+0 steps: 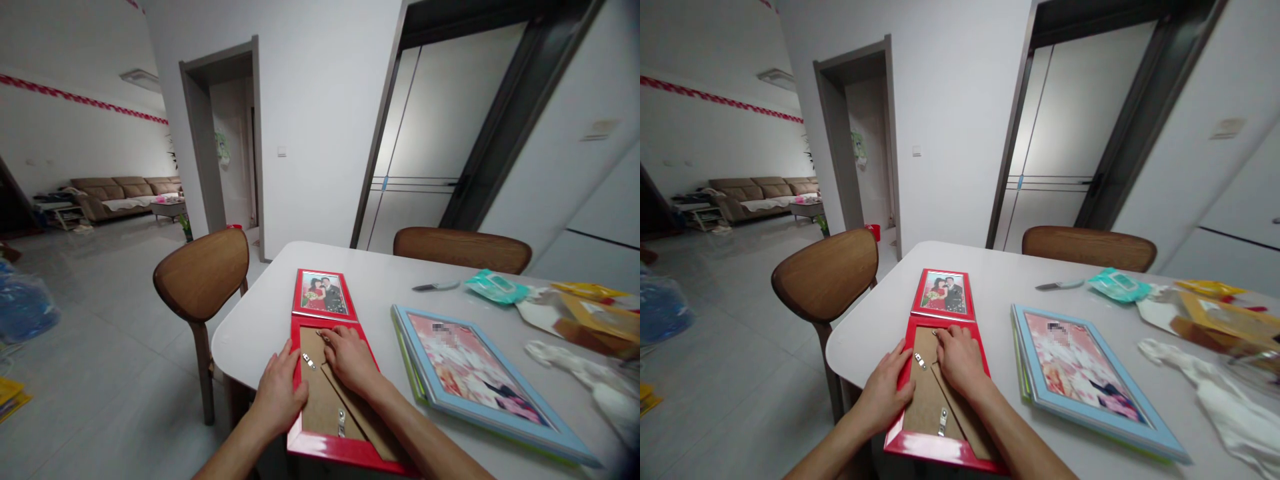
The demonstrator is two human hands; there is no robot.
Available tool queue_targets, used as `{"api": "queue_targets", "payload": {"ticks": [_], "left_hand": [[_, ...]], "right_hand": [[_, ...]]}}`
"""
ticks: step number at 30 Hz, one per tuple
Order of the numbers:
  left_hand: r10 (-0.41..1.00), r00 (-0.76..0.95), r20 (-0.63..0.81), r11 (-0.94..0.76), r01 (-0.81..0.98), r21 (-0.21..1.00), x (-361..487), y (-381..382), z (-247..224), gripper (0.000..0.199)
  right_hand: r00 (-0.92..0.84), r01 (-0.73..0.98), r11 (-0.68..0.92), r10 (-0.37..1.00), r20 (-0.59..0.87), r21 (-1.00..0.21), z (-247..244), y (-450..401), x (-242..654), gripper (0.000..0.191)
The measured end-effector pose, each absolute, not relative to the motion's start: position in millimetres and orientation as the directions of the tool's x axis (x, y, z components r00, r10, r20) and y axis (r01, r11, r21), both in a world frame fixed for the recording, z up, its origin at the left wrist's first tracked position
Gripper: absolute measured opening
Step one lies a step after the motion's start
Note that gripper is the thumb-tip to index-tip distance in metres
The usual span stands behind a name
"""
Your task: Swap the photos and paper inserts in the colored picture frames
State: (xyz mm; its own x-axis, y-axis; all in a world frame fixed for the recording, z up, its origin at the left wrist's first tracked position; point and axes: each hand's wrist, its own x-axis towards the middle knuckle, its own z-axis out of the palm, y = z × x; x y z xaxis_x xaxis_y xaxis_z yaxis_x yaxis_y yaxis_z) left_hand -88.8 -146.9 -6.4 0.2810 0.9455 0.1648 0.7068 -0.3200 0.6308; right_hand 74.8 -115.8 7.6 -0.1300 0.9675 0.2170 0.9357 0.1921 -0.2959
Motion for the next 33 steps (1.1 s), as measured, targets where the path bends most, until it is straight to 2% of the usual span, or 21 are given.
{"api": "queue_targets", "payload": {"ticks": [5, 9, 15, 20, 23, 26, 30, 33], "left_hand": [[0.942, 0.288, 0.175, -0.331, 0.698, 0.635, -89.3, -148.5, -4.4, 0.051], [0.935, 0.299, 0.188, -0.350, 0.714, 0.606, -88.7, -148.9, -4.8, 0.050], [0.935, 0.302, 0.187, -0.354, 0.734, 0.580, -88.1, -149.2, -4.0, 0.050], [0.936, 0.296, 0.192, -0.352, 0.732, 0.584, -84.6, -152.7, -5.9, 0.049], [0.942, 0.288, 0.172, -0.333, 0.738, 0.587, -82.4, -154.3, -9.1, 0.050], [0.955, 0.265, 0.134, -0.291, 0.745, 0.600, -82.7, -154.3, -11.4, 0.053], [0.965, 0.234, 0.122, -0.251, 0.676, 0.693, -82.6, -152.4, -8.3, 0.055], [0.972, 0.164, 0.170, -0.228, 0.465, 0.855, -78.4, -150.8, 0.7, 0.037]], "right_hand": [[-0.387, 0.777, 0.401, 0.912, 0.133, -0.486, 25.3, -158.9, 92.9, 0.037], [-0.472, 0.729, 0.419, 0.881, 0.046, -0.541, 30.0, -184.0, 97.4, 0.033], [-0.400, 0.737, 0.397, 0.909, 0.121, -0.547, 19.0, -182.3, 90.1, 0.013], [-0.235, 0.783, 0.292, 0.956, 0.174, -0.549, 9.1, -175.9, 92.7, 0.030], [-0.199, 0.812, 0.273, 0.960, 0.195, -0.516, 5.6, -173.1, 92.7, 0.031], [-0.162, 0.815, 0.226, 0.973, 0.165, -0.533, 8.0, -170.4, 92.1, 0.035], [-0.129, 0.811, 0.199, 0.978, 0.162, -0.550, 21.9, -167.5, 91.8, 0.039], [-0.105, 0.806, 0.216, 0.968, 0.227, -0.550, 35.4, -167.5, 85.9, 0.037]]}}
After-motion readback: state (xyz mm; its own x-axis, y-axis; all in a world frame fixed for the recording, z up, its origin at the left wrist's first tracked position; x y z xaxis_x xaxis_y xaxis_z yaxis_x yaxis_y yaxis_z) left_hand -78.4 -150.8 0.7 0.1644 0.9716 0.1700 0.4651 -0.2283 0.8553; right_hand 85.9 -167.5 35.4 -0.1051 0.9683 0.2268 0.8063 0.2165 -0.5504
